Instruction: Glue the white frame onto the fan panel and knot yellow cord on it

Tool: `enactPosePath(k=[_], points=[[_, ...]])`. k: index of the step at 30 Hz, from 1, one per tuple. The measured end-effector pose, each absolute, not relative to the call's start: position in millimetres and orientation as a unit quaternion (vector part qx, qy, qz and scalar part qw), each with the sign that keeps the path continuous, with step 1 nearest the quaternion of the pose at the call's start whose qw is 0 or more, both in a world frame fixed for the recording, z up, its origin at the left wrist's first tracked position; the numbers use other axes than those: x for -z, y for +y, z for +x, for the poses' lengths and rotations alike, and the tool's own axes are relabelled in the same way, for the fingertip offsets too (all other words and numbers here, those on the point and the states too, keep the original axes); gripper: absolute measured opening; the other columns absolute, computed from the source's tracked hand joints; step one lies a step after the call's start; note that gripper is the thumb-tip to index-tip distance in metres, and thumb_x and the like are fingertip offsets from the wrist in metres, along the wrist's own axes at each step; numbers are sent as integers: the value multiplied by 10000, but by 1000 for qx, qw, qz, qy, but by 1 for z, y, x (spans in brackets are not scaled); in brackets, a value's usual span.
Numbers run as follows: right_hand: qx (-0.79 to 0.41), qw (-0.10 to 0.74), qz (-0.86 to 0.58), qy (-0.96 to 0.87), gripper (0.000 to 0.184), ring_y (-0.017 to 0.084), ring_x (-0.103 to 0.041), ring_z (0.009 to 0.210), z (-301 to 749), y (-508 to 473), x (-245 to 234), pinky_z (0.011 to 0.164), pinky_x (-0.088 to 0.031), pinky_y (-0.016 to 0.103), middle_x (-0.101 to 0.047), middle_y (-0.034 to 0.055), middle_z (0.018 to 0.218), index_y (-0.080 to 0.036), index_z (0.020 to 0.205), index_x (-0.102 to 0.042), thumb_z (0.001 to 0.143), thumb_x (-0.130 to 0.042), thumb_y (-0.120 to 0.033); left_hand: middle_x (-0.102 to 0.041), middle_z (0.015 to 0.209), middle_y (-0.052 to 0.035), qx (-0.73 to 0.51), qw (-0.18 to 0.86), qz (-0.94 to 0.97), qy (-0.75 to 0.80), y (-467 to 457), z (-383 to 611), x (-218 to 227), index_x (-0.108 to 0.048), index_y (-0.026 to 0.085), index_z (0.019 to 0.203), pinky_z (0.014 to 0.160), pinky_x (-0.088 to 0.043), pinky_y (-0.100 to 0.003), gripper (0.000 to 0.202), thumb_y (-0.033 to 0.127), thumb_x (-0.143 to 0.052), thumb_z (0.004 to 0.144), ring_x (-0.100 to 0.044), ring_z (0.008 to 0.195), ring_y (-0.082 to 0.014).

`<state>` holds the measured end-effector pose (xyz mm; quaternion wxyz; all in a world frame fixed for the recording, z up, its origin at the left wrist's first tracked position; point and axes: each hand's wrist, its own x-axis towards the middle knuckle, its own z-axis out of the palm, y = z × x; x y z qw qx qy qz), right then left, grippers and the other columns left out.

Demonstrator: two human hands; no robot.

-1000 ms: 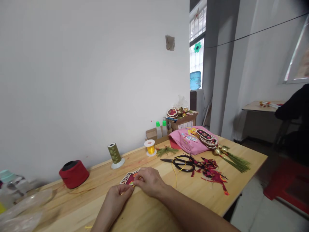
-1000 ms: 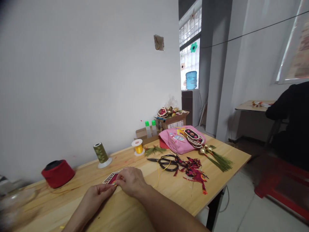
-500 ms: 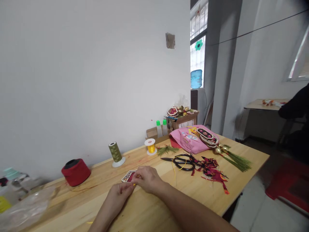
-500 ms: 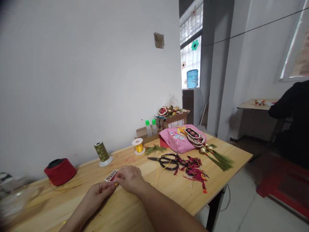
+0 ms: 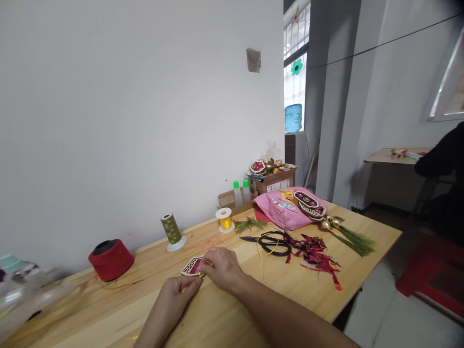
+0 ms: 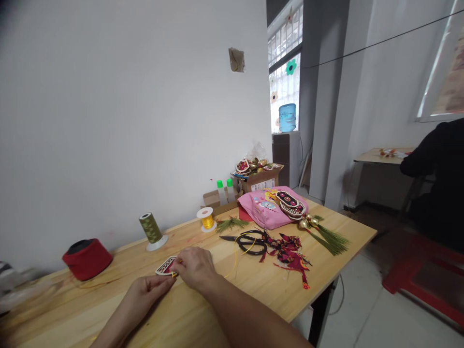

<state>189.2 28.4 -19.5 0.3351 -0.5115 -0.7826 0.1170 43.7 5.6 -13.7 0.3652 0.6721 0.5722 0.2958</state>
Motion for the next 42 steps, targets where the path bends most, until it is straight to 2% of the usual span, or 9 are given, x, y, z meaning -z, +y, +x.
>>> enactPosePath(k=[3, 6, 9, 13, 27, 34, 38, 42], points=[[-143, 330, -526, -771, 176, 89, -511, 653, 190, 30, 19, 510, -280, 193, -615, -46, 734, -251, 746, -612, 717, -494, -377, -643, 601, -3, -283, 329, 709, 556, 7, 41, 16, -652, 151, 667, 524, -405, -229, 357, 461, -476, 654, -565, 606, -184], [-173, 323, -527, -767, 191, 92, -512, 638, 190, 31, 17, 500, -286, 187, -619, -36, 721, -249, 742, -623, 710, -496, -387, -679, 728, -21, -299, 303, 698, 575, 9, 38, 19, -643, 164, 793, 624, -434, -250, 350, 446, -499, 645, -595, 724, -214], [-194, 327, -513, -769, 193, 92, -521, 650, 190, 30, 16, 516, -302, 180, -623, -31, 734, -249, 739, -630, 710, -497, -385, -682, 822, -37, -314, 278, 679, 603, 10, 37, 19, -625, 169, 856, 676, -441, -268, 371, 436, -535, 615, -603, 774, -225], [-200, 339, -488, -779, 181, 88, -526, 660, 189, 30, 17, 532, -314, 173, -622, -34, 742, -252, 751, -631, 718, -493, -365, -682, 850, -40, -293, 255, 693, 608, 10, 39, 18, -635, 186, 874, 713, -431, -280, 346, 416, -506, 650, -598, 809, -227], [-176, 328, -478, -796, 186, 90, -516, 681, 189, 30, 20, 541, -309, 178, -613, -33, 769, -241, 781, -618, 740, -484, -363, -684, 846, -24, -296, 250, 707, 591, 9, 39, 18, -640, 193, 834, 735, -413, -267, 332, 435, -480, 673, -593, 829, -221], [-124, 319, -497, -797, 159, 91, -509, 689, 190, 27, 19, 545, -298, 189, -607, -39, 777, -247, 784, -603, 749, -480, -342, -692, 791, -27, -283, 232, 715, 596, 6, 43, 15, -671, 203, 774, 648, -417, -244, 339, 451, -463, 672, -603, 760, -226], [-135, 305, -507, -795, 188, 98, -512, 698, 190, 26, 18, 547, -300, 196, -611, -33, 785, -250, 790, -609, 747, -474, -374, -691, 703, -27, -250, 213, 716, 616, 6, 43, 15, -672, 211, 756, 582, -408, -226, 342, 455, -447, 672, -609, 700, -214], [-161, 311, -519, -780, 183, 97, -519, 690, 190, 27, 19, 550, -307, 192, -620, -33, 781, -255, 808, -611, 742, -478, -363, -688, 716, -21, -253, 223, 707, 622, 5, 42, 14, -668, 216, 764, 574, -406, -211, 322, 438, -458, 659, -608, 709, -204]])
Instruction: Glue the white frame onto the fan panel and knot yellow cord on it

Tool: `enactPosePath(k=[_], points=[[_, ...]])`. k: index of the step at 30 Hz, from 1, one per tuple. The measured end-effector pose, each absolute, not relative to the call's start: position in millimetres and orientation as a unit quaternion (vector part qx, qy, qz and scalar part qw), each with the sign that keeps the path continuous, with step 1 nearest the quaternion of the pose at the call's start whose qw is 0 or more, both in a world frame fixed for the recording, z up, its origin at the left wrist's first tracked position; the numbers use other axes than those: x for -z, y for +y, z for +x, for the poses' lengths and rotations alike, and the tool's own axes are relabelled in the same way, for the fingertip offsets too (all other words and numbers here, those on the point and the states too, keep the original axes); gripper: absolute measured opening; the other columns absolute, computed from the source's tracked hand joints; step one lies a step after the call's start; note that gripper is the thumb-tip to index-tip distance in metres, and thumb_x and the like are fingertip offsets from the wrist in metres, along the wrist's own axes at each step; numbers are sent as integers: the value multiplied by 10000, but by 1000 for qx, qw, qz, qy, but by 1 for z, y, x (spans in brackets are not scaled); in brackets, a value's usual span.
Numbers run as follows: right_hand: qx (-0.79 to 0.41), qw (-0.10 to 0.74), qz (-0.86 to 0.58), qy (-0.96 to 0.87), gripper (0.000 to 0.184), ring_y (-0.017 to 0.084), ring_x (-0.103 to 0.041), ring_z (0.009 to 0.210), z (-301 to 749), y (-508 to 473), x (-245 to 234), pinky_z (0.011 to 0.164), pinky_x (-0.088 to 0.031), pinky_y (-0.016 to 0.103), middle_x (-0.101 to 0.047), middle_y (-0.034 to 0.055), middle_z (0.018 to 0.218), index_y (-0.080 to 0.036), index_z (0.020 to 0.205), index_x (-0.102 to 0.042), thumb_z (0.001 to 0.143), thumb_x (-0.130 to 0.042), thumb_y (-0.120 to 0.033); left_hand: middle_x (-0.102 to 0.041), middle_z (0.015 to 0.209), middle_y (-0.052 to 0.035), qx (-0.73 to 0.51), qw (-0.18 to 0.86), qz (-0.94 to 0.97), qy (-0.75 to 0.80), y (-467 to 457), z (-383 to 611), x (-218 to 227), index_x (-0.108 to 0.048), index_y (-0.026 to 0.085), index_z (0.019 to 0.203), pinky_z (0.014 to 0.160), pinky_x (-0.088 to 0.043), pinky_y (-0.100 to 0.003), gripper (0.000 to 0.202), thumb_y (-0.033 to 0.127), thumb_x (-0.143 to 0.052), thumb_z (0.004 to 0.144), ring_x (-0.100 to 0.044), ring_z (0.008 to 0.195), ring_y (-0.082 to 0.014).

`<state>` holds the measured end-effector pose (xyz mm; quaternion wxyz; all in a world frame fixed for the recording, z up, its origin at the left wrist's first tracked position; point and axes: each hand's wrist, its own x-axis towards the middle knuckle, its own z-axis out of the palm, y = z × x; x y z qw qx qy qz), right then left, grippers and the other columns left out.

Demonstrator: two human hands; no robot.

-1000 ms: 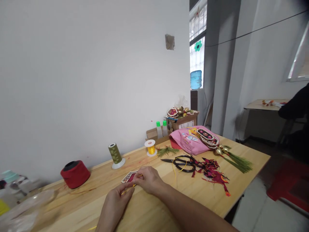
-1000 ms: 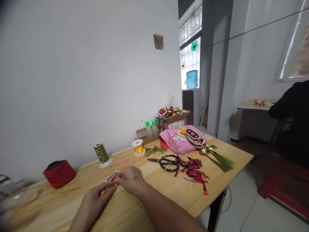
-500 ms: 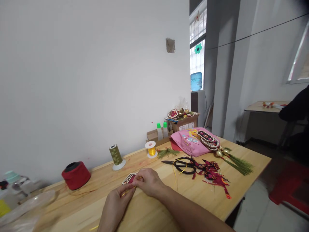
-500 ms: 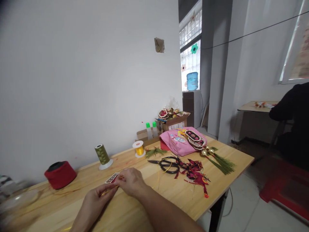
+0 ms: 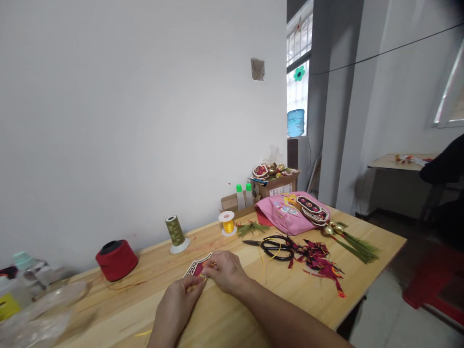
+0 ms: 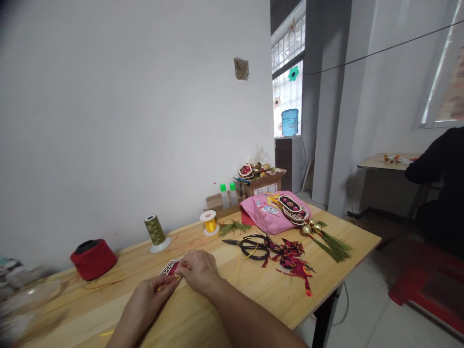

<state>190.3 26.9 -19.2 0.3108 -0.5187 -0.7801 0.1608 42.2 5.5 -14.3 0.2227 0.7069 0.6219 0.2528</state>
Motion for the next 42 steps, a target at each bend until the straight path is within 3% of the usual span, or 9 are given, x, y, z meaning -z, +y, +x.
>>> enactPosePath(k=[6, 16, 27, 33, 42], points=[[-164, 317, -514, -780, 190, 89, -512, 657, 190, 29, 21, 521, -296, 184, -625, -39, 757, -249, 786, -616, 730, -491, -381, -669, 651, 5, -278, 269, 711, 587, 3, 43, 12, -668, 178, 742, 564, -403, -208, 347, 424, -433, 672, -592, 679, -198], [-156, 333, -491, -790, 194, 84, -519, 668, 191, 28, 21, 535, -306, 178, -623, -39, 762, -243, 776, -613, 735, -493, -390, -649, 597, -10, -282, 255, 687, 619, 10, 41, 16, -643, 144, 662, 526, -377, -220, 348, 444, -468, 644, -574, 611, -192], [-126, 297, -568, -757, 196, 116, -547, 682, 190, 28, 21, 527, -296, 213, -647, -21, 749, -265, 774, -623, 739, -472, -384, -602, 520, -6, -284, 283, 679, 615, 15, 36, 29, -629, 121, 672, 438, -324, -210, 418, 500, -454, 645, -513, 484, -149], [-162, 308, -569, -745, 196, 108, -544, 668, 189, 30, 20, 529, -312, 199, -650, -25, 752, -276, 805, -629, 710, -505, -394, -639, 600, -16, -291, 303, 678, 603, 12, 37, 23, -637, 131, 691, 494, -365, -219, 406, 496, -465, 637, -556, 569, -174], [-197, 321, -589, -715, 240, 107, -515, 601, 196, 27, 16, 502, -302, 194, -635, -17, 672, -257, 741, -645, 667, -520, -449, -557, 457, 22, -301, 313, 660, 613, 11, 40, 20, -612, 133, 587, 406, -296, -200, 380, 492, -490, 608, -466, 429, -122]])
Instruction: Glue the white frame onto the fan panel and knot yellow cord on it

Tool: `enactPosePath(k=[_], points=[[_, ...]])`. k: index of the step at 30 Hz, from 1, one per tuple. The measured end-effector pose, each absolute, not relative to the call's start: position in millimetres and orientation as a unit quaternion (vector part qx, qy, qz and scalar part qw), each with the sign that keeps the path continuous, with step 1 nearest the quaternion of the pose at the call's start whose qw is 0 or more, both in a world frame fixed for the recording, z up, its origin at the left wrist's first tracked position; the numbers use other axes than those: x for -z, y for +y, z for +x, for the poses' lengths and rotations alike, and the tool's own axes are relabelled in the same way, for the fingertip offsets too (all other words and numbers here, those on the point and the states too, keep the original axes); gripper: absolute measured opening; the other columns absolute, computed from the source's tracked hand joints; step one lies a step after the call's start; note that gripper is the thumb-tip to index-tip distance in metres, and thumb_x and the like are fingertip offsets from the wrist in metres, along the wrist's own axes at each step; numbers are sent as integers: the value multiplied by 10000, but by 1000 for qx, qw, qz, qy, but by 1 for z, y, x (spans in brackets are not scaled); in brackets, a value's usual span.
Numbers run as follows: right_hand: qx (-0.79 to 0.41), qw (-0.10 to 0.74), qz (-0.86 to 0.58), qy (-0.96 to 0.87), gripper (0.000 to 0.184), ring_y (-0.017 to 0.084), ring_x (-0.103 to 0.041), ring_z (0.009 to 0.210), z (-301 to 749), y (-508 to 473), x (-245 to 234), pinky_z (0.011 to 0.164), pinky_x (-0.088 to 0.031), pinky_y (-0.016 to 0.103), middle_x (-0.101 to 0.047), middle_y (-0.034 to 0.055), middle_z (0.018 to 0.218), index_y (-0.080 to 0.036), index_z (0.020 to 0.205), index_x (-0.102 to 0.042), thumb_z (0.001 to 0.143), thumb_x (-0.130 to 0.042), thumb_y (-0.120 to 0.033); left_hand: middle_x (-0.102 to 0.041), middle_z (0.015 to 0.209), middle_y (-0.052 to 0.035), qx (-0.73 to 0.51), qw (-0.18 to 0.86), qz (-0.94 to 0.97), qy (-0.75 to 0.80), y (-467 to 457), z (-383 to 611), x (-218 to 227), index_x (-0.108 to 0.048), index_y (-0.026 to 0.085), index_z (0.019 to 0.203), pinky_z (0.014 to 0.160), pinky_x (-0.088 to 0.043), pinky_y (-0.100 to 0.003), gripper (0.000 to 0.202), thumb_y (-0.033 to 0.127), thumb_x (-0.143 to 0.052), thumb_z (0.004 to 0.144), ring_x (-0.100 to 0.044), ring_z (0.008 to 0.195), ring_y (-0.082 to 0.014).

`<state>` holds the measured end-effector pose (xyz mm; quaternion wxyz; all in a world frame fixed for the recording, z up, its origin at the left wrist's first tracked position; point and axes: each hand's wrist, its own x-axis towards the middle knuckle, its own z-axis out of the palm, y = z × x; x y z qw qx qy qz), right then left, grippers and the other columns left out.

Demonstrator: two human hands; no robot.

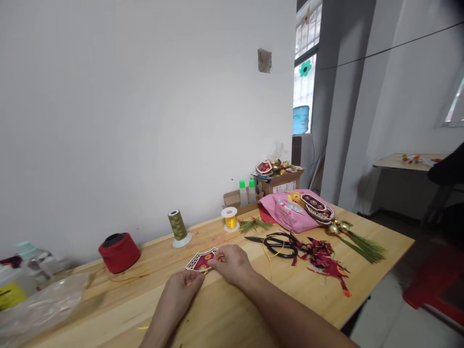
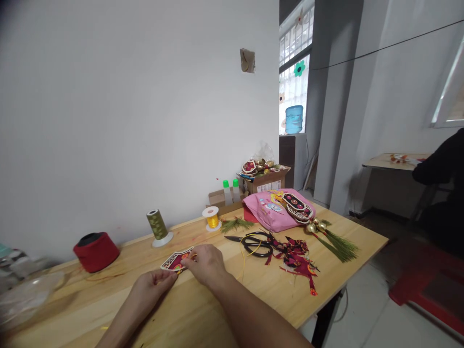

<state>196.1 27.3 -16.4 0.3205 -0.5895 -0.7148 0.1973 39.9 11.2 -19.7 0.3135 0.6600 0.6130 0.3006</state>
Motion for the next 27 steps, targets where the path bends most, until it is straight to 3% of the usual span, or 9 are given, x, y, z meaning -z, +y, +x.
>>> enactPosePath(k=[4, 9, 15, 19, 27], points=[[-277, 342, -602, -666, 324, 113, -502, 594, 199, 26, 15, 503, -310, 193, -613, -4, 632, -198, 679, -651, 652, -511, -488, -554, 459, 29, -313, 334, 650, 606, 8, 42, 13, -610, 128, 591, 405, -295, -199, 392, 510, -519, 576, -455, 418, -113], [-435, 375, -543, -613, 362, 80, -436, 479, 198, 26, 14, 450, -298, 175, -572, -9, 541, -142, 673, -665, 727, -423, -405, -523, 409, 42, -311, 406, 626, 588, 13, 39, 20, -596, 113, 616, 381, -251, -190, 393, 498, -527, 581, -400, 363, -86], [-368, 288, -611, -639, 231, 89, -443, 475, 198, 23, 14, 406, -286, 176, -554, -18, 521, -164, 636, -669, 581, -540, -348, -553, 434, 26, -311, 491, 591, 559, 16, 36, 26, -586, 95, 624, 399, -286, -198, 380, 471, -551, 577, -438, 378, -89], [-359, 233, -585, -689, 223, 84, -440, 460, 201, 19, 11, 380, -283, 167, -527, -25, 492, -179, 609, -669, 558, -516, -333, -557, 425, 28, -330, 491, 578, 562, 15, 36, 25, -610, 89, 706, 411, -314, -210, 403, 460, -578, 552, -478, 399, -113], [-346, 203, -555, -729, 223, 89, -437, 461, 203, 18, 8, 367, -289, 157, -490, -31, 467, -182, 600, -663, 536, -508, -330, -599, 464, 3, -321, 464, 580, 587, 18, 36, 26, -618, 87, 733, 404, -309, -208, 413, 451, -581, 541, -478, 403, -117]])
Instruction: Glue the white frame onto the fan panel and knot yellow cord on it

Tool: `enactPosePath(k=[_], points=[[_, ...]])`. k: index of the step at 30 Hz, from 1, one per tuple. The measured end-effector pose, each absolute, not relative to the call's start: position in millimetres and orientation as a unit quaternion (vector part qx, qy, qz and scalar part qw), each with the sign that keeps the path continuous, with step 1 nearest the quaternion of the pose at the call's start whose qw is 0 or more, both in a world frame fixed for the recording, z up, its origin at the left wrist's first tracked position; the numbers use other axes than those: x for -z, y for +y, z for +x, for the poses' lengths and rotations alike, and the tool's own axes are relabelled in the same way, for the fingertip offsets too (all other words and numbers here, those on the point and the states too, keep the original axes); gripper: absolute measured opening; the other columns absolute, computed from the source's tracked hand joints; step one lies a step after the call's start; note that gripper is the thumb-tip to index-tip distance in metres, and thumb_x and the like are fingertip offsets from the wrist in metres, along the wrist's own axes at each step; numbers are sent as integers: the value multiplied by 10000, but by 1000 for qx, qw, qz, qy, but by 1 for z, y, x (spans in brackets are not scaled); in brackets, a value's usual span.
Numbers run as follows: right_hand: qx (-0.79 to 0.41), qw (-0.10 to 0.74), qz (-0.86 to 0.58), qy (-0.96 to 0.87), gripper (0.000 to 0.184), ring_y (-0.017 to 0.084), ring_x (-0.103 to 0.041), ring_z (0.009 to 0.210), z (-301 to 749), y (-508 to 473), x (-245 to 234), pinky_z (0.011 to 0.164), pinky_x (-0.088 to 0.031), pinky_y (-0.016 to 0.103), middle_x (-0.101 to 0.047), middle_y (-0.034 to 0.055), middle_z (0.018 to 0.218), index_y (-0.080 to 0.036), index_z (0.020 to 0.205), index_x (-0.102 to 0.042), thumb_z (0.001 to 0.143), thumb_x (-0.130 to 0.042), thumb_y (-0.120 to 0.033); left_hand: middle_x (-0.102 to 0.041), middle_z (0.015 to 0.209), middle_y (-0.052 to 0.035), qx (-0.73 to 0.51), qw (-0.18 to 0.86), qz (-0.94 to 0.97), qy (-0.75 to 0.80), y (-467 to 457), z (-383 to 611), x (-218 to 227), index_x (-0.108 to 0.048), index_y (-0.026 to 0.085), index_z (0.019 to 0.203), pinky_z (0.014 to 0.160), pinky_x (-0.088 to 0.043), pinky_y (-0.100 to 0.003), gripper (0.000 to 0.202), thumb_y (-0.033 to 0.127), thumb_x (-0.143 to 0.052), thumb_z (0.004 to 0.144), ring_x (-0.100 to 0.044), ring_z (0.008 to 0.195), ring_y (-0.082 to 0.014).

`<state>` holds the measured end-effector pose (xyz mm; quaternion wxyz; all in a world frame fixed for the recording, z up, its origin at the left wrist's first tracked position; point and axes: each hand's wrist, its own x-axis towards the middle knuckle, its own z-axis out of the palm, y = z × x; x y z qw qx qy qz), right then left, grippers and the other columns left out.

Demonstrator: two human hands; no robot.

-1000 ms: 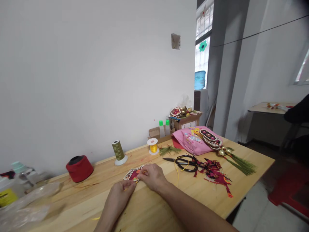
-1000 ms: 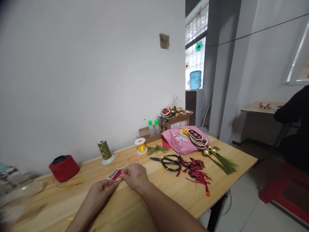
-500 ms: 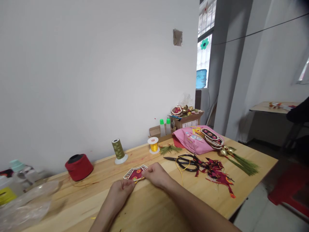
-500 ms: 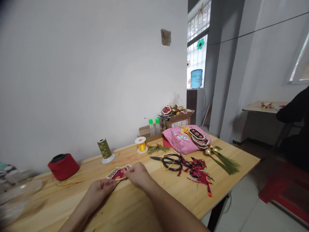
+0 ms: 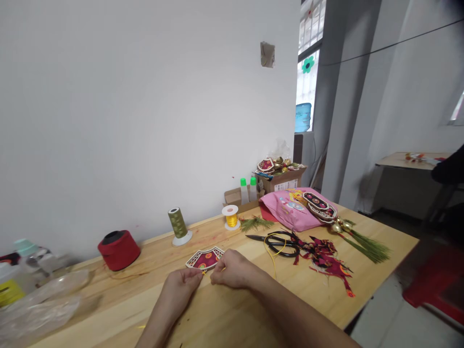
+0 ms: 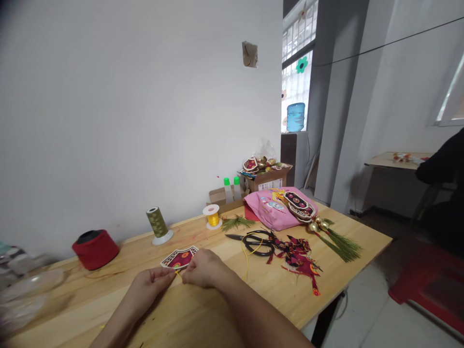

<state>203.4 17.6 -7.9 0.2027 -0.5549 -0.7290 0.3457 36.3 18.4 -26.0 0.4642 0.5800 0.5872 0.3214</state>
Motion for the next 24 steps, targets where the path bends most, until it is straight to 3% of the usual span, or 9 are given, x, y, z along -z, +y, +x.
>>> enactPosePath(k=[10, 17, 24], points=[[-298, 189, -560, -750, 217, 98, -434, 448, 199, 16, 6, 370, -266, 176, -477, -24, 445, -198, 593, -665, 565, -489, -323, -563, 433, 13, -303, 480, 594, 570, 19, 37, 25, -602, 104, 597, 403, -304, -206, 415, 513, -551, 547, -463, 393, -111], [-293, 184, -538, -769, 216, 106, -452, 478, 200, 14, 3, 396, -290, 181, -523, -23, 503, -228, 636, -665, 569, -486, -331, -528, 404, 29, -305, 464, 593, 584, 18, 38, 24, -612, 97, 637, 416, -330, -215, 385, 465, -579, 532, -489, 418, -132], [-286, 193, -543, -766, 162, 97, -425, 455, 198, 14, 5, 399, -274, 185, -482, -30, 460, -212, 555, -639, 558, -493, -282, -504, 372, 34, -313, 436, 599, 594, 14, 41, 17, -603, 116, 547, 402, -323, -207, 364, 478, -567, 530, -473, 397, -125]])
